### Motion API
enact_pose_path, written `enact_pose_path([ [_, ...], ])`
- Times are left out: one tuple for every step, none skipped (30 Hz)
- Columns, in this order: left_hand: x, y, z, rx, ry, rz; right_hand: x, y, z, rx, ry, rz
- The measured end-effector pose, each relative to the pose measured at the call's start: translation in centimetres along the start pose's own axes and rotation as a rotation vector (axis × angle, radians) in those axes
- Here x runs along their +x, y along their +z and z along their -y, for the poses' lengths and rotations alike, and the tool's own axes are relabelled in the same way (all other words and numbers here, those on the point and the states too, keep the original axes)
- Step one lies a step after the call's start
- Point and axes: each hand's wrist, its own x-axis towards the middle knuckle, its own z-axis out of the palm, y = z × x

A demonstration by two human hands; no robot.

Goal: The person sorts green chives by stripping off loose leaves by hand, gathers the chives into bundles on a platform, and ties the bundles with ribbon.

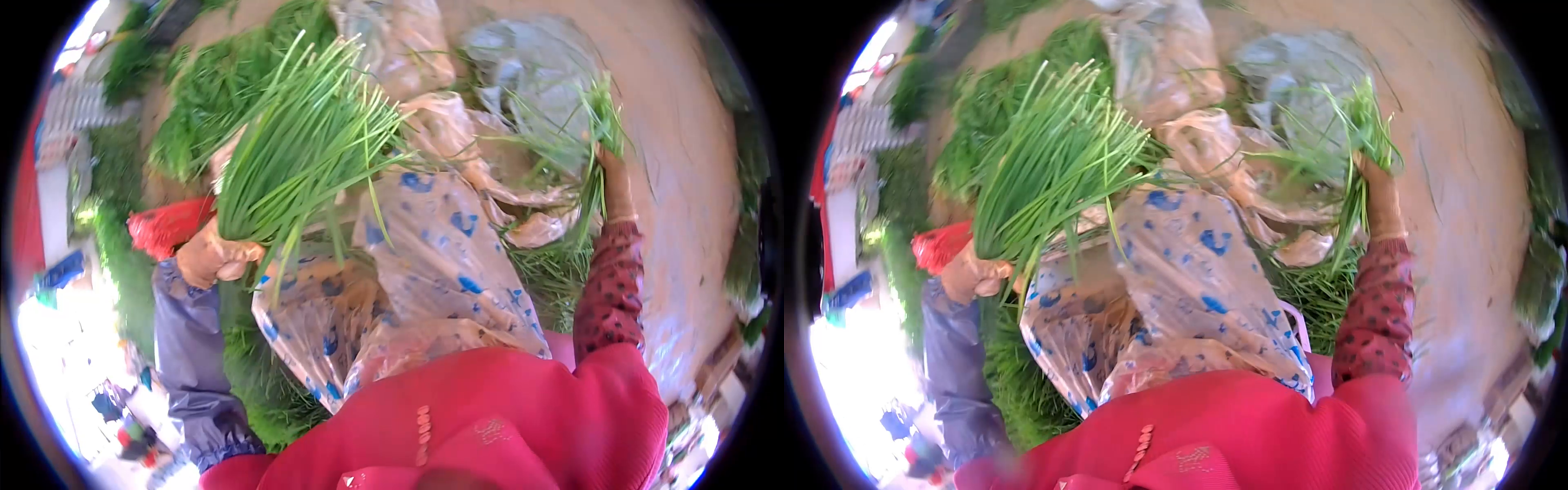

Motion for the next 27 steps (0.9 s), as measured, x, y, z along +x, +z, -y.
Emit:
enact_pose_path([
  [-1.5,0.4,0.6,-0.077,0.003,-0.040,-1.1,0.8,0.4,0.028,0.063,0.022],
  [-2.2,0.0,2.1,-0.015,0.060,-0.031,-2.0,2.1,0.2,0.037,0.047,0.051],
  [-2.7,-0.4,3.7,0.047,0.117,-0.025,-3.1,3.8,-0.3,0.132,0.042,0.183],
  [-3.7,1.3,2.9,-0.055,0.086,-0.016,-4.3,5.6,-0.2,0.213,0.041,0.311],
  [-4.5,1.1,4.1,-0.035,0.112,-0.030,-6.4,8.2,0.4,0.223,0.008,0.395],
  [-5.0,0.9,5.5,-0.032,0.127,-0.047,-7.9,10.4,1.1,0.222,-0.009,0.485],
  [-6.0,0.9,6.2,-0.054,0.141,-0.068,-8.3,12.0,0.9,-0.006,-0.221,0.493],
  [-6.8,0.8,7.1,-0.073,0.174,-0.032,-9.5,13.6,1.2,0.078,-0.152,0.520],
  [-7.8,0.8,8.5,-0.095,0.209,0.003,-11.3,15.9,2.4,0.161,-0.082,0.541],
  [-8.7,1.0,9.9,-0.126,0.233,-0.020,-11.9,16.8,2.5,0.135,-0.085,0.579],
  [-9.6,1.4,10.8,-0.142,0.263,-0.054,-12.2,17.6,2.8,0.083,-0.134,0.643],
  [-9.9,1.6,12.1,-0.151,0.294,-0.083,-12.4,18.2,2.7,0.034,-0.188,0.703],
  [-10.2,1.5,13.8,-0.081,0.423,-0.088,-12.3,18.6,2.4,0.134,-0.051,0.705],
  [-11.3,2.0,14.6,-0.116,0.423,-0.124,-12.8,19.4,2.7,0.116,-0.029,0.745],
  [-12.2,2.8,15.4,-0.138,0.472,-0.154,-13.6,20.2,3.5,0.088,0.023,0.732],
  [-12.9,3.3,16.4,-0.161,0.522,-0.181,-14.7,20.9,4.7,0.056,0.073,0.714],
  [-13.1,2.6,18.4,-0.252,0.484,-0.149,-17.0,22.0,6.5,0.005,0.109,0.807],
  [-13.3,1.9,20.4,-0.342,0.444,-0.120,-17.4,22.8,5.9,-0.024,0.117,0.849],
  [-13.3,2.1,21.6,-0.352,0.446,-0.095,-18.2,22.9,4.3,-0.115,0.156,0.905],
  [-13.5,3.0,21.9,-0.386,0.413,-0.077,-18.4,23.3,3.2,-0.213,0.239,0.958],
  [-13.2,4.1,23.1,-0.409,0.488,-0.114,-19.6,24.5,1.5,-0.186,0.123,1.002],
  [-12.9,5.3,24.0,-0.429,0.564,-0.151,-20.9,25.5,1.1,-0.222,0.278,1.029],
  [-13.5,6.5,24.3,-0.440,0.499,-0.152,-22.0,26.7,-0.2,-0.156,0.433,1.063],
  [-14.3,8.3,24.8,-0.460,0.439,-0.167,-23.3,27.7,-1.4,-0.100,0.596,1.103],
  [-14.9,10.3,25.6,-0.450,0.443,-0.219,-24.5,28.0,-1.7,-0.157,0.640,1.179],
  [-14.7,10.7,26.8,-0.452,0.440,-0.274,-25.1,28.8,-2.3,-0.428,0.328,1.322],
  [-14.9,12.3,28.8,-0.521,0.440,-0.266,-26.5,28.8,-2.9,-0.652,-0.034,1.477],
])
